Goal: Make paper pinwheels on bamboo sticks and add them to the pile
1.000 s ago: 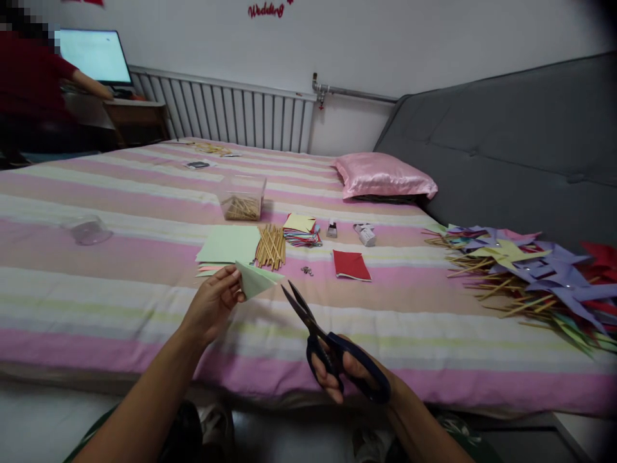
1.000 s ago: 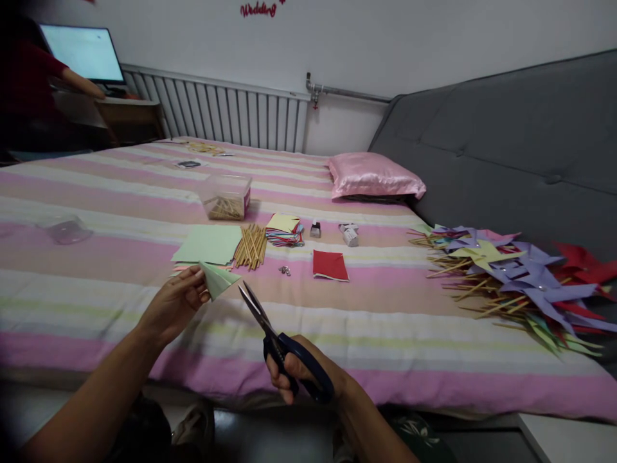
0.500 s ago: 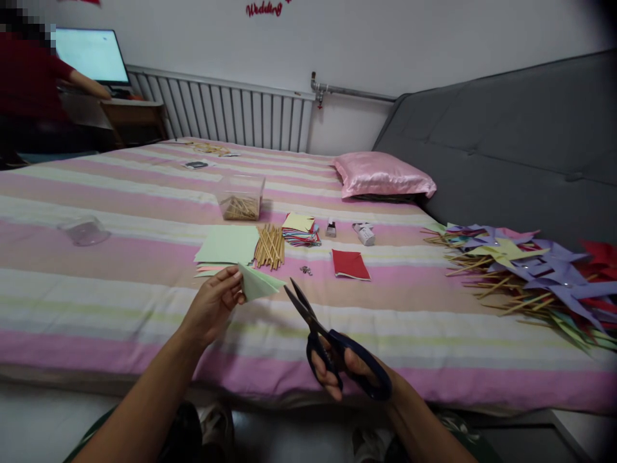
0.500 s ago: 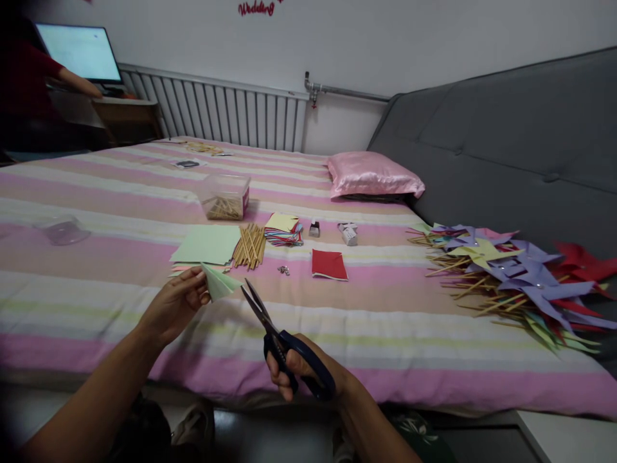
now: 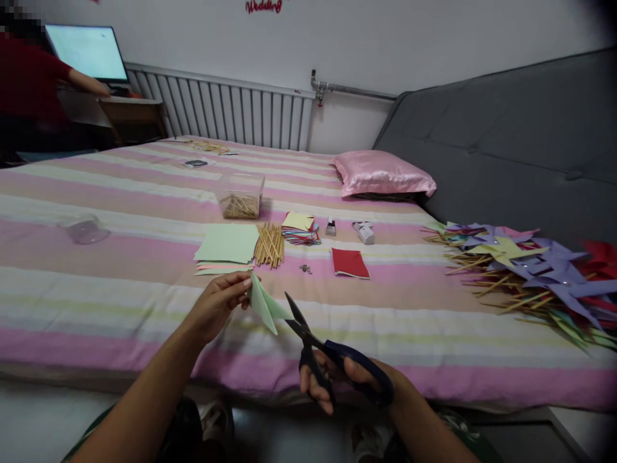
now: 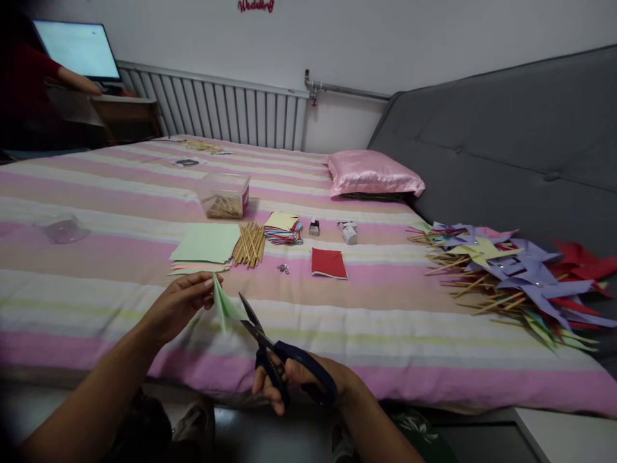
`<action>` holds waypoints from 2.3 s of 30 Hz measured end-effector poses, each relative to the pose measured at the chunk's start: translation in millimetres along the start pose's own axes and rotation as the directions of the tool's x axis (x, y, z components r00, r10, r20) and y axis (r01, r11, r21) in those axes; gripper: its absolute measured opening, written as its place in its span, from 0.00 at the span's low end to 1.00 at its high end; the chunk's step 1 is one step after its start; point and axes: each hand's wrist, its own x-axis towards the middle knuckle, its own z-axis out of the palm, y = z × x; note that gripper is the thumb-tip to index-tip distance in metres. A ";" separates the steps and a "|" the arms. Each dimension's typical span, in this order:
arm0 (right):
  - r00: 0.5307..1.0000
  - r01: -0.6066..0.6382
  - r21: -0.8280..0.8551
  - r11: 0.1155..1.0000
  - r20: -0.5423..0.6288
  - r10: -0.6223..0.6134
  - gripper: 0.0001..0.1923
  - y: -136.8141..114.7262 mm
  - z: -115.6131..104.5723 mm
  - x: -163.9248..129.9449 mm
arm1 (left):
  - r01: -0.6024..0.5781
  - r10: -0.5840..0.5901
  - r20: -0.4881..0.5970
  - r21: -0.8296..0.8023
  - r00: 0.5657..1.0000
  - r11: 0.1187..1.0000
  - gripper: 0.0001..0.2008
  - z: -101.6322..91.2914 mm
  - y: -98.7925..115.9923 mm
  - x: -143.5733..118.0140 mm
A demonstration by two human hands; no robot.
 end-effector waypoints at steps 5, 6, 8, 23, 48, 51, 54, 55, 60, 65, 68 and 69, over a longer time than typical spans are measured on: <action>1.000 0.012 0.074 0.997 -0.026 -0.010 0.35 5.3 2.8 3.2 | -0.024 0.024 0.018 0.004 1.000 1.000 0.07 -0.9 -1.6 0.7; 0.999 0.019 0.066 0.998 -0.029 -0.017 0.35 6.5 2.6 3.7 | -0.034 0.033 0.016 0.007 0.999 0.999 0.06 -2.3 -2.8 1.2; 0.998 0.046 0.035 0.998 -0.035 -0.044 0.35 7.2 1.9 4.1 | -0.053 0.052 0.009 0.015 0.999 0.999 0.06 -5.4 -5.5 2.3; 0.989 0.048 -0.031 0.998 -0.139 -0.052 0.31 1.8 4.5 1.6 | -0.091 0.091 -0.007 0.003 0.996 0.996 0.09 -7.6 -5.2 4.5; 0.972 -0.020 0.013 1.000 -0.234 0.022 0.28 5.6 6.1 5.5 | -0.132 0.131 0.010 0.054 0.991 0.990 0.06 -12.8 -6.0 4.6; 0.968 -0.052 -0.004 0.999 -0.247 0.050 0.27 6.3 5.1 5.1 | -0.126 0.126 0.009 0.058 0.992 0.990 0.07 -13.1 -5.3 4.3; 0.963 -0.085 -0.016 0.996 -0.259 0.078 0.27 7.1 4.5 4.9 | -0.122 0.123 0.003 0.066 0.992 0.990 0.07 -13.5 -5.2 4.1; 0.961 -0.087 -0.020 0.996 -0.264 0.078 0.27 7.3 4.5 4.8 | -0.123 0.123 0.003 0.069 0.992 0.990 0.07 -13.7 -5.4 4.2; 0.963 -0.028 -0.043 0.999 -0.267 0.016 0.28 7.3 5.4 4.3 | -0.120 0.119 0.008 0.076 0.993 0.990 0.06 -14.9 -7.3 5.7; 0.966 -0.002 -0.057 0.998 -0.260 -0.013 0.31 4.8 6.7 4.0 | -0.135 0.134 0.017 0.079 0.991 0.988 0.06 -16.2 -9.3 6.1; 0.966 0.006 -0.065 0.998 -0.258 -0.023 0.30 5.9 5.5 4.3 | -0.138 0.137 0.012 0.081 0.990 0.987 0.06 -15.6 -9.0 5.7; 0.967 0.005 -0.068 0.998 -0.255 -0.022 0.30 6.8 4.8 4.4 | -0.139 0.138 0.014 0.084 0.990 0.987 0.06 -15.0 -8.8 5.5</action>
